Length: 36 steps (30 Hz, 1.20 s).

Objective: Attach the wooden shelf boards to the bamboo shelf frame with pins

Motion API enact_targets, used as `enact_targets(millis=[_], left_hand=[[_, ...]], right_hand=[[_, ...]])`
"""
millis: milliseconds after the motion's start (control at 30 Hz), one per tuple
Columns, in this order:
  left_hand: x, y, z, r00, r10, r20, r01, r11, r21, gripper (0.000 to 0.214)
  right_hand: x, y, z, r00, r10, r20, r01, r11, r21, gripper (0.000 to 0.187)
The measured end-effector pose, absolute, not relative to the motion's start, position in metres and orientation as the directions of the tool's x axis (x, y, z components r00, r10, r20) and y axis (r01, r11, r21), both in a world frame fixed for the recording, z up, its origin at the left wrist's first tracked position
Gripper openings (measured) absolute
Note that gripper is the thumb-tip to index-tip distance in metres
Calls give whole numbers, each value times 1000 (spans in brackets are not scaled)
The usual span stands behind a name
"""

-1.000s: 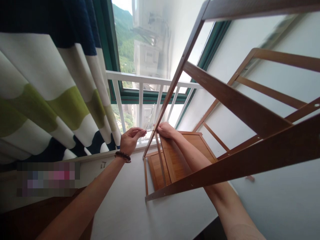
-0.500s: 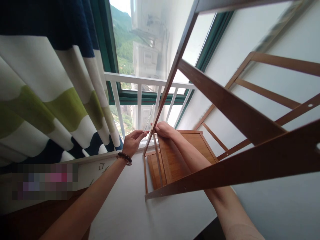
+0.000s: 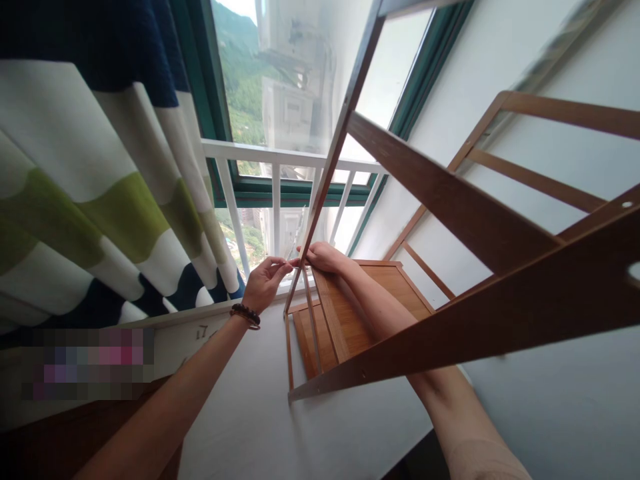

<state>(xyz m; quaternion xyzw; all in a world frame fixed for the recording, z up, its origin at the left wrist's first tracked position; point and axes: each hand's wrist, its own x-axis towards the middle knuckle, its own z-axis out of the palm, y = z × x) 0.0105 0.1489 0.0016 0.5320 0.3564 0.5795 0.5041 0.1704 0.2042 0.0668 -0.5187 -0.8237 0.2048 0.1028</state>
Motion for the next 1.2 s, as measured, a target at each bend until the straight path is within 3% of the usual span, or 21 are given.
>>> enact_targets(millis=[200, 400, 633, 800, 1033, 1200], left_hand=[[10, 147, 0, 66, 970, 234, -192, -218, 957, 21], [8, 150, -6, 61, 985, 161, -399, -124, 908, 30], [5, 153, 1, -38, 982, 182, -426, -181, 886, 34], [6, 153, -1, -6, 980, 199, -392, -185, 901, 30], [10, 149, -12, 22, 974, 225, -361, -203, 910, 25], [6, 146, -3, -59, 957, 283, -185, -289, 939, 24]], right_hand=[[166, 203, 70, -448, 892, -58, 821, 386, -420, 42], [166, 203, 66, -431, 900, -61, 816, 360, -451, 39], [169, 204, 66, -439, 897, -48, 827, 383, -413, 50], [166, 197, 69, -421, 904, -71, 788, 326, -522, 66], [165, 196, 72, -330, 941, -72, 771, 225, -596, 73], [169, 198, 66, -275, 959, -64, 774, 181, -607, 77]])
